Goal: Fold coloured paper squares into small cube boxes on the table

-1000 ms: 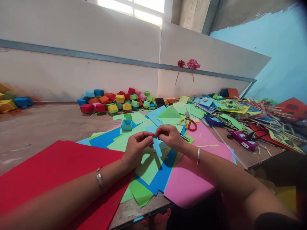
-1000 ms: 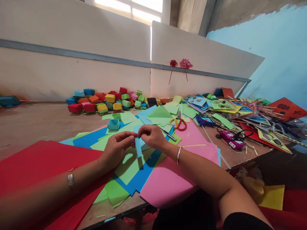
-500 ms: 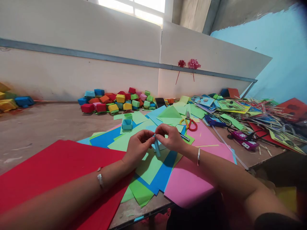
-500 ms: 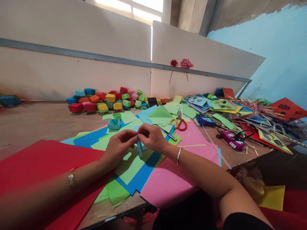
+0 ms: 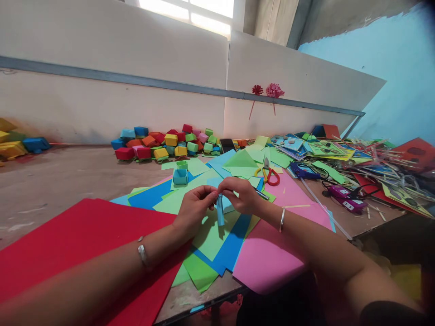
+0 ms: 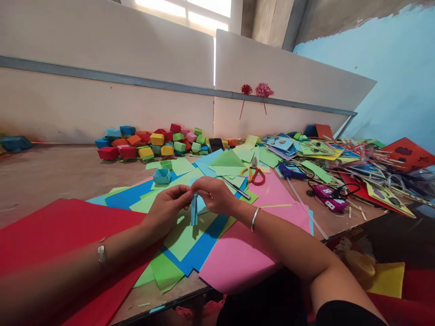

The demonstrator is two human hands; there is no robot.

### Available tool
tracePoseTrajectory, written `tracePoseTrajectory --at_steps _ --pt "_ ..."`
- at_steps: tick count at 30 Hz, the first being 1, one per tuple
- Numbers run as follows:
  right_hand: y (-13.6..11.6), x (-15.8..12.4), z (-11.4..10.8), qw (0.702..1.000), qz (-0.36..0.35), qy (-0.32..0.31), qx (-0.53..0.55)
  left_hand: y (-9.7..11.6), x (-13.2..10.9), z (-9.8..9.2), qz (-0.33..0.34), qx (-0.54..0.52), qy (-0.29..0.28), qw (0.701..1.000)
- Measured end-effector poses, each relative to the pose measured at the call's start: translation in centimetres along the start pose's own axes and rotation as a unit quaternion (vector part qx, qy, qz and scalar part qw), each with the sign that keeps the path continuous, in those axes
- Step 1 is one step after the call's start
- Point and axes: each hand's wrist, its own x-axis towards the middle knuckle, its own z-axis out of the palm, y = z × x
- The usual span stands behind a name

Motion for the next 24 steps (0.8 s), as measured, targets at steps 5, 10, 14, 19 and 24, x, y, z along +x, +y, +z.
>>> tracePoseTrajectory --at_steps 5,10,14,19,24 --pt "1.8 0.3 -0.6 0.992 -0.089 -0.068 -0.055 -0.4 0.2 -0.1 -0.035 -0.025 0.028 0.999" --pt "1.1 0.0 0.0 0.999 -0.029 -0.011 -0.023 -0.4 0.2 0.1 -0.023 -0.025 0.028 0.999" --pt "0.3 -0.2 0.8 0.994 0.092 0.048 0.042 -0.2 0.1 0.2 -0.025 -0.035 0.024 0.999" --pt "0.5 0.0 1.5 0.975 0.179 0.079 0.104 0.0 -0.1 0.2 -0.017 -0.044 0.021 0.999" --pt "0.7 0.1 1.7 0.963 0.21 0.088 0.142 0.4 -0.4 0.2 -0.002 -0.013 0.022 1.0"
